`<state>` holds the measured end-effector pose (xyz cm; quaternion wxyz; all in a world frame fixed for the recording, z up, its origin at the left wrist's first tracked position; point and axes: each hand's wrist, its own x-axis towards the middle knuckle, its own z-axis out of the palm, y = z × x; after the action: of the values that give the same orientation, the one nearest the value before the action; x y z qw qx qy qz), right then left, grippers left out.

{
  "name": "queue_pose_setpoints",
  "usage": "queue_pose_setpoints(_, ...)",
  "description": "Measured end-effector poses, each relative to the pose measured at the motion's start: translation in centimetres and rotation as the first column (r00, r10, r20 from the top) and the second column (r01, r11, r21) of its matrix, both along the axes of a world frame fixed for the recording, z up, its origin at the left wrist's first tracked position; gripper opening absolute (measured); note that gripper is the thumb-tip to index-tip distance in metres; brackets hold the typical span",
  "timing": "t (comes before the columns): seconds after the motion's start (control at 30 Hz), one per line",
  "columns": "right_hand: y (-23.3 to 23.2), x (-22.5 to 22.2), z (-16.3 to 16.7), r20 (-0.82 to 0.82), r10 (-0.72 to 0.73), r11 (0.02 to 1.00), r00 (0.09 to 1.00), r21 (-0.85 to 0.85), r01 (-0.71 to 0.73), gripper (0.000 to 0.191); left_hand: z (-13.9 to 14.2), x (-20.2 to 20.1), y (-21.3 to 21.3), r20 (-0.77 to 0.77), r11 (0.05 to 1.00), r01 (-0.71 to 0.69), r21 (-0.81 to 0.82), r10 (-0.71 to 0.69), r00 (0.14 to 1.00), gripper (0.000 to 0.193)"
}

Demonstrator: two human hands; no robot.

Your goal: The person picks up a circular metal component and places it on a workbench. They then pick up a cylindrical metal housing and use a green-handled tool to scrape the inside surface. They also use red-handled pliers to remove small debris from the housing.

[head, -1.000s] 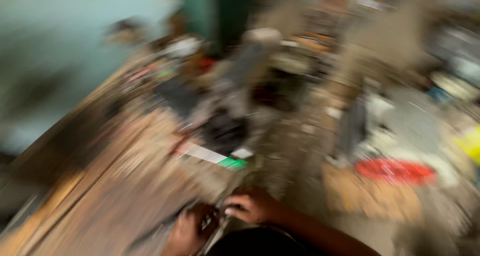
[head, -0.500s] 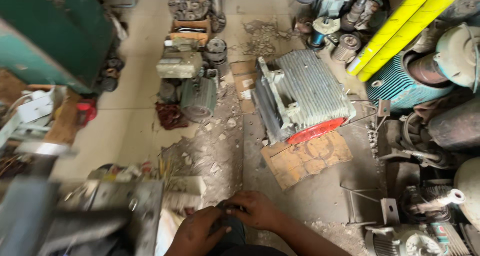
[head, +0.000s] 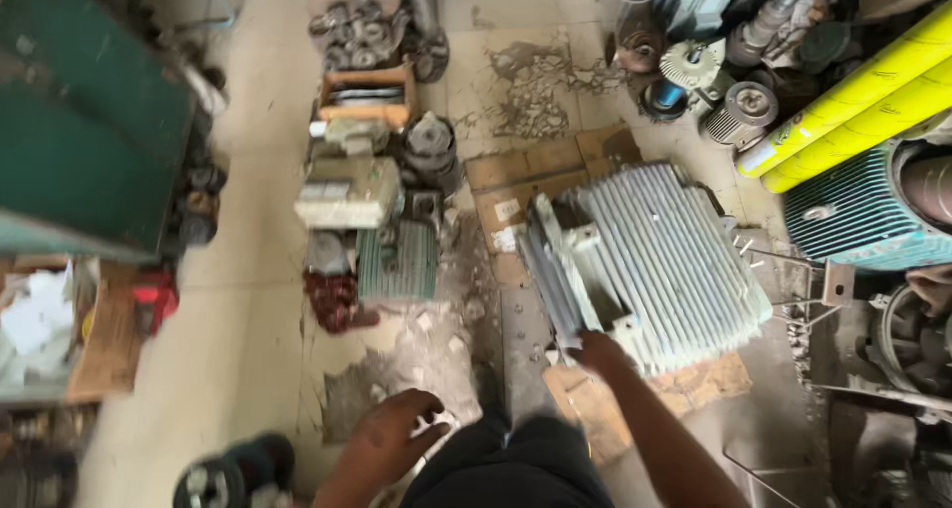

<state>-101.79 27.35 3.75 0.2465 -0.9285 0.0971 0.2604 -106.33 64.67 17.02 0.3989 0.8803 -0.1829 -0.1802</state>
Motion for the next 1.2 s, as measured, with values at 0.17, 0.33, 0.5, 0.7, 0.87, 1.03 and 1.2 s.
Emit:
queue_pose_setpoints(0.17, -7.2, 7.8, 1.3, -0.183, -0.329, 0.941, 0.926, 0.014, 0.337, 0.046, 2.2, 15.7, -0.9, -0.156, 0.991, -0.065, 0.121, 0.084, 0.984, 0.032)
queue_pose_setpoints(0.33, -9.0, 16.4, 1.6, -0.223, -0.393, 0.902, 0.892, 0.095, 0.421, 0.041, -2.2, 32.5, -3.7, -0.235, 0.994, 0.05, 0.099, -0.025, 0.972, 0.031)
queue_pose_setpoints(0.5, -11.2, 30.1, 0.2, -0.231, -0.443, 0.862, 0.866, 0.158, 0.482, 0.04, -7.6, 49.8, -8.3, -0.321, 0.975, 0.077, 0.208, -0.006, 0.947, 0.032)
queue_pose_setpoints(0.7, -13.6, 45.0, 2.2, 0.121, -0.444, 0.833, 0.888, 0.42, 0.36, 0.035, -5.8, 65.7, -14.1, -0.413, 0.971, 0.153, 0.181, -0.066, 0.908, 0.038)
queue_pose_setpoints(0.87, -16.8, 51.4, 4.8, 0.136, -0.55, 0.766, 0.824, 0.474, 0.433, 0.037, -2.8, 77.0, -21.0, -0.221, 0.944, 0.26, 0.201, -0.215, 0.951, 0.037)
queue_pose_setpoints(1.03, -20.8, 55.6, 4.7, 0.121, -0.626, 0.729, 0.77, 0.441, 0.524, 0.035, -4.5, 88.9, -26.2, -0.333, 0.949, 0.305, 0.081, -0.262, 0.906, 0.038)
queue_pose_setpoints(1.2, -24.3, 62.5, 0.9, 0.08, -0.733, 0.627, 0.675, 0.465, 0.625, 0.032, -9.9, 101.8, -30.8, -0.585, 0.934, 0.258, 0.246, -0.069, 0.808, 0.038)
